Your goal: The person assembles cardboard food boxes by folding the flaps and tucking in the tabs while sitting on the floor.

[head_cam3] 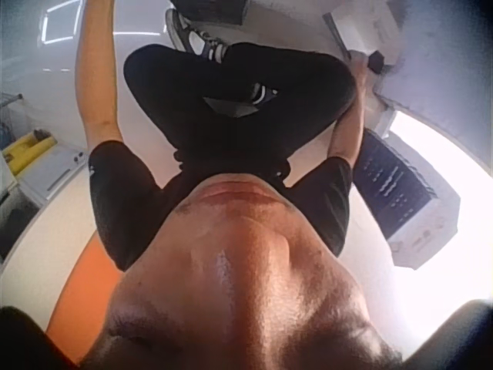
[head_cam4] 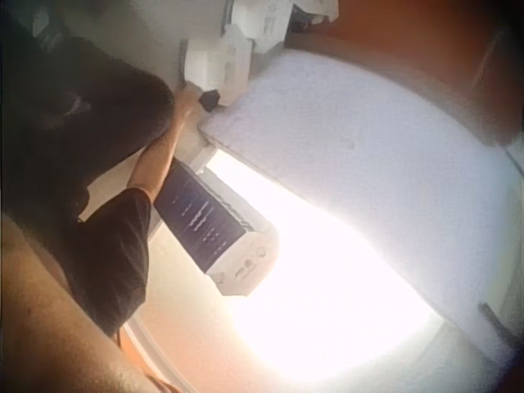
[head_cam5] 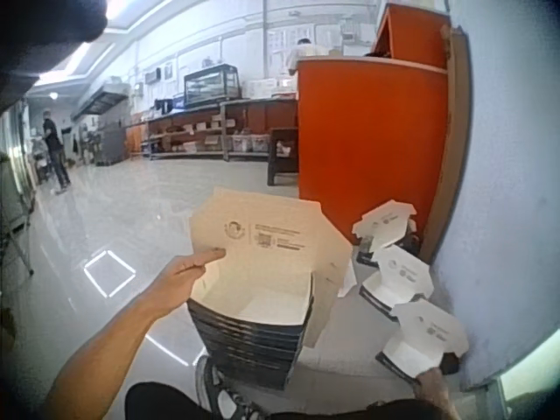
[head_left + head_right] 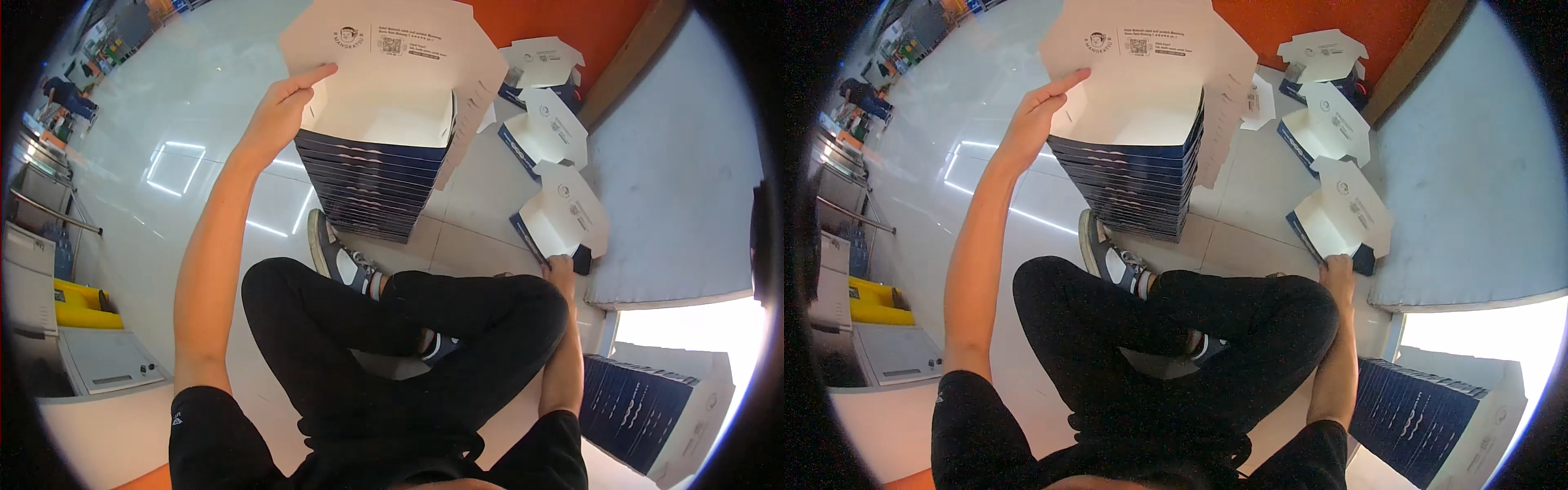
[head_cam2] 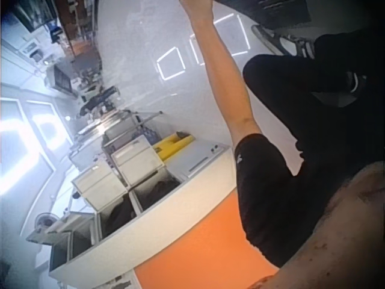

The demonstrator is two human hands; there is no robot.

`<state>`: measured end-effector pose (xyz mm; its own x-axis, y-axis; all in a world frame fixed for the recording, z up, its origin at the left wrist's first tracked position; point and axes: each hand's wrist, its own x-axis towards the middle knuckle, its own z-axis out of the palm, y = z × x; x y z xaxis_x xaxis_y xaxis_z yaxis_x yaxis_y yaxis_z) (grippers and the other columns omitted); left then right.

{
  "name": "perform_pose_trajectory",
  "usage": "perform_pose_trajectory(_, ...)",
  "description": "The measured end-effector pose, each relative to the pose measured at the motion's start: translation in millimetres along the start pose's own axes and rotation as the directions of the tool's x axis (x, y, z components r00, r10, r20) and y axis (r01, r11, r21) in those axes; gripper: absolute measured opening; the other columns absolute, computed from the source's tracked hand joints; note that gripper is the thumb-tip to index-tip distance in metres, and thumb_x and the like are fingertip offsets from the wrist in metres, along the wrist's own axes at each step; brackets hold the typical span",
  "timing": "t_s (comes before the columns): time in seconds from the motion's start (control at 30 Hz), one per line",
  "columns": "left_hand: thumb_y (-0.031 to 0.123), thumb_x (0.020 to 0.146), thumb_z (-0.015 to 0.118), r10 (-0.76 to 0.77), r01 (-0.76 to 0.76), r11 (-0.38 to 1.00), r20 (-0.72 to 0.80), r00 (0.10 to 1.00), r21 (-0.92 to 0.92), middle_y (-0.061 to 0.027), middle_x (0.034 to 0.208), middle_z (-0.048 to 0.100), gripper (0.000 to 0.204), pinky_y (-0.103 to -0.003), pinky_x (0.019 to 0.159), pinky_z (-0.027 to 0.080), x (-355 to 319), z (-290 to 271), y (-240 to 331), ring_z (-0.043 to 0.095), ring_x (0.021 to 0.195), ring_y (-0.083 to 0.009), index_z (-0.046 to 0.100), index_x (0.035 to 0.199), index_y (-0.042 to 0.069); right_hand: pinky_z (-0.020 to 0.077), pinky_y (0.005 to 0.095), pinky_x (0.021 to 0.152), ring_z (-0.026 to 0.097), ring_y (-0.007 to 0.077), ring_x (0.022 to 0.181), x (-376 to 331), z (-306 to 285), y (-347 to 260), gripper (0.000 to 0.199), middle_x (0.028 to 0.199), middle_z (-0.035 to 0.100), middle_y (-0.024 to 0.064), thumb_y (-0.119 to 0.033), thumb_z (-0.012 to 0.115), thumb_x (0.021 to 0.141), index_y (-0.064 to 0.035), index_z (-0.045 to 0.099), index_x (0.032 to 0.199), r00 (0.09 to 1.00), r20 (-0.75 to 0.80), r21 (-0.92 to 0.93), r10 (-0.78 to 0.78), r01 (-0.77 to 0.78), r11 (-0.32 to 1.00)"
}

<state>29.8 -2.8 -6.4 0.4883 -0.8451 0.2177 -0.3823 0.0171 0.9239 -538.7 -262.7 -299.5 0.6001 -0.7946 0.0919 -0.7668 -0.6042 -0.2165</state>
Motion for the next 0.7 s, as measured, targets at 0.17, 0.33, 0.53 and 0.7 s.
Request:
perform_pose_trajectory(0.17, 0.006, 0.102, 0.044, -0.106, 0.092, 0.979, -0.067, 0.992, -0.184, -0.0129, 0.142, 0.064, 0.045, -0.032, 0.113, 0.042, -9, -12, 7, 0.058, 0.132, -0.0205, 0.064, 0.142, 0.003, 0.0523, 0.0438, 0.087, 0.064, 0.0273, 0.106, 7, -42, -42, 0.020, 0.114, 0.067, 0.0171, -0.019, 0.067, 0.101, 0.0000, 0.066, 0.105, 0.947, -0.102, 0.470, 0.304, -0.223, 0.854)
perform_pose_trajectory(0.33, 0.021, 0.107, 0.050, -0.052, -0.026, 0.964, -0.284, 0.957, -0.264, -0.0134, 0.145, 0.060, 0.045, -0.033, 0.112, 0.043, -22, 13, 6, 0.057, 0.134, -0.0212, 0.058, 0.145, -0.001, 0.0543, 0.0458, 0.089, 0.063, 0.0232, 0.107, 17, -102, -48, 0.026, 0.121, 0.067, 0.0070, -0.026, 0.063, 0.106, -0.0106, 0.059, 0.126, 0.891, 0.127, 0.957, 0.436, 0.004, -0.289)
perform_pose_trajectory(0.53, 0.043, 0.112, 0.041, 0.040, -0.130, 0.937, -0.270, 0.962, -0.324, -0.0149, 0.154, 0.052, 0.063, -0.036, 0.122, 0.030, -49, 29, -8, 0.046, 0.145, -0.0245, 0.045, 0.154, -0.003, 0.0545, 0.0395, 0.088, 0.065, 0.0205, 0.102, 8, -186, -125, 0.030, 0.121, 0.067, 0.0088, -0.025, 0.061, 0.107, -0.0049, 0.058, 0.130, 0.919, -0.191, 0.978, 0.344, 0.208, -0.013)
perform_pose_trajectory(0.7, 0.032, 0.112, 0.044, 0.126, -0.253, 0.924, -0.395, 0.910, -0.287, -0.0152, 0.159, 0.049, 0.054, -0.035, 0.125, 0.023, -51, 45, -13, 0.037, 0.152, -0.0245, 0.047, 0.153, -0.003, 0.0548, 0.0415, 0.101, 0.066, 0.0288, 0.118, 2, -274, -218, 0.041, 0.128, 0.066, 0.0190, -0.027, 0.053, 0.109, 0.0041, 0.056, 0.135, 0.909, -0.415, 0.895, -0.045, 0.399, -0.200)
